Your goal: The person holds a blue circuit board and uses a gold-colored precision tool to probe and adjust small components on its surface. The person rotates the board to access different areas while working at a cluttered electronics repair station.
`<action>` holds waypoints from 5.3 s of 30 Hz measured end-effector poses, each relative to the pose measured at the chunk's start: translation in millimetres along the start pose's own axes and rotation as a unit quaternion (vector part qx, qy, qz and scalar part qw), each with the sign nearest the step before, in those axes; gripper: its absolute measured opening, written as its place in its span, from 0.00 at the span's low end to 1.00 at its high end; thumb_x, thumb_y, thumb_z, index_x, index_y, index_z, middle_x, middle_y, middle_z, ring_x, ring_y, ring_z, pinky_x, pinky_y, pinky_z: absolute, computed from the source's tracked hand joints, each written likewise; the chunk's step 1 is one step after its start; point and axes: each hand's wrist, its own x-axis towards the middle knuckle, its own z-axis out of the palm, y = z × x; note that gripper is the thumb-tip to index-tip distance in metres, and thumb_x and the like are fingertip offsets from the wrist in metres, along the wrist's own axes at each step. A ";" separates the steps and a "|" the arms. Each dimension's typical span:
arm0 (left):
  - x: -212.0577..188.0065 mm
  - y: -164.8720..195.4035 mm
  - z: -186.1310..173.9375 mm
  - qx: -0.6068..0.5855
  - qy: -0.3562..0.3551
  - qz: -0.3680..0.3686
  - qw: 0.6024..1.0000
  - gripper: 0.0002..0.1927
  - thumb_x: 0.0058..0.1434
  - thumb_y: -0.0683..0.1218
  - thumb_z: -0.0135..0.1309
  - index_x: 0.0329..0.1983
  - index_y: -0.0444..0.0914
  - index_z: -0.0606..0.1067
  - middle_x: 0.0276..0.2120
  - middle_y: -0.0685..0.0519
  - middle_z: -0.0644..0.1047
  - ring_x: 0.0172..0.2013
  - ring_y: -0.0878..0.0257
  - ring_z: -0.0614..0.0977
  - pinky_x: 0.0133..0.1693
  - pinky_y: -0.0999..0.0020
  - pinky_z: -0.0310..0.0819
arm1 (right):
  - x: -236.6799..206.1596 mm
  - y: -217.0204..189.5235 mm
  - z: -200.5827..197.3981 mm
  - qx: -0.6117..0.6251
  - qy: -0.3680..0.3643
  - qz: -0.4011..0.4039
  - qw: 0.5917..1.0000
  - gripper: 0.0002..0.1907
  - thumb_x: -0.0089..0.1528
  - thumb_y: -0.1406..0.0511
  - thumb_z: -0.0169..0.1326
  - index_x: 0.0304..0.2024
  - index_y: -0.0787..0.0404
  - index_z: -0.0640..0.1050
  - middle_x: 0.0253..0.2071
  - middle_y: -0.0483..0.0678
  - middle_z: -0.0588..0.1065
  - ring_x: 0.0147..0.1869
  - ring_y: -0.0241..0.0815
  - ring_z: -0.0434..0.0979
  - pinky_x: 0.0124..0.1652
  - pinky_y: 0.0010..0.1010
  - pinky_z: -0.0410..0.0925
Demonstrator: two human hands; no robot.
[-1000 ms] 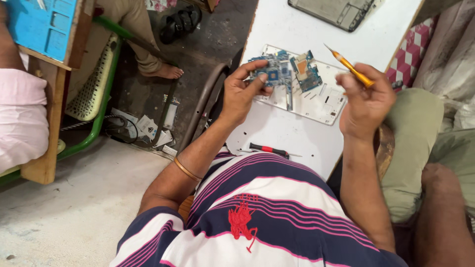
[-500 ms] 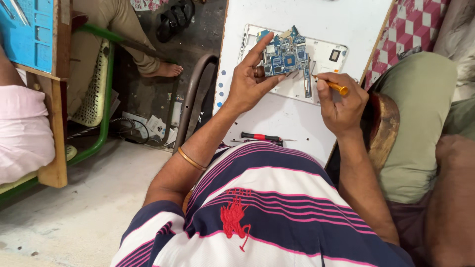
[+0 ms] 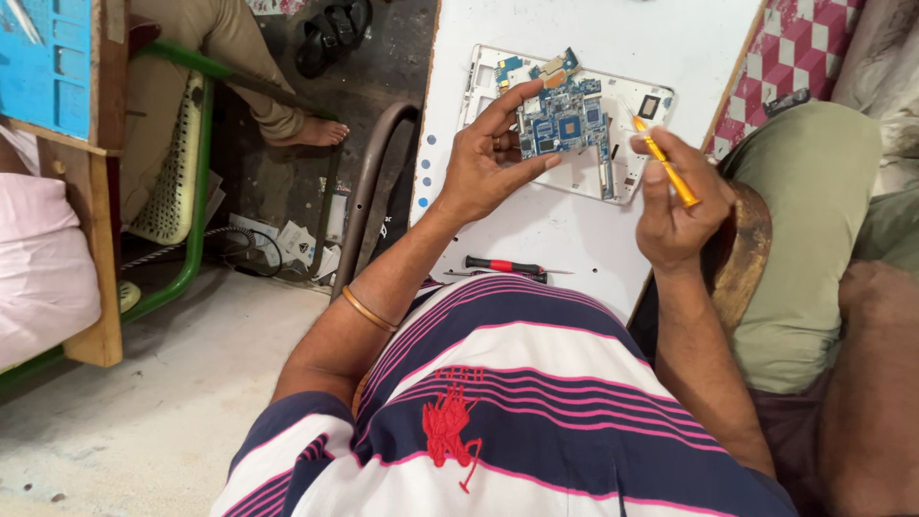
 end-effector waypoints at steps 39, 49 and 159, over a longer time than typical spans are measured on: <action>-6.0 -2.6 1.4 0.053 -0.020 0.032 0.998 0.47 0.61 0.42 0.70 0.77 0.45 0.56 0.48 0.52 0.84 0.50 0.65 0.87 0.52 0.66 0.84 | -4.3 -2.5 18.7 0.013 -0.121 -0.006 0.993 0.15 0.74 0.59 0.54 0.55 0.63 0.77 0.48 0.53 0.81 0.78 0.59 0.65 0.72 0.45 0.61; -7.5 0.2 -0.7 0.034 -0.037 0.030 0.998 0.44 0.62 0.41 0.70 0.76 0.45 0.59 0.52 0.51 0.84 0.51 0.64 0.87 0.51 0.68 0.85 | -8.1 -4.5 25.8 0.019 -0.119 -0.022 0.992 0.13 0.73 0.61 0.56 0.55 0.61 0.78 0.49 0.54 0.81 0.74 0.58 0.71 0.65 0.41 0.70; -6.2 15.1 -1.8 -0.048 -0.001 0.003 0.999 0.23 0.75 0.47 0.48 0.72 0.40 0.65 0.36 0.51 0.82 0.35 0.67 0.84 0.35 0.74 0.81 | -3.7 -11.6 7.9 0.096 -0.012 0.144 0.985 0.16 0.65 0.71 0.62 0.55 0.68 0.79 0.40 0.45 0.78 0.41 0.27 0.76 0.42 0.18 0.71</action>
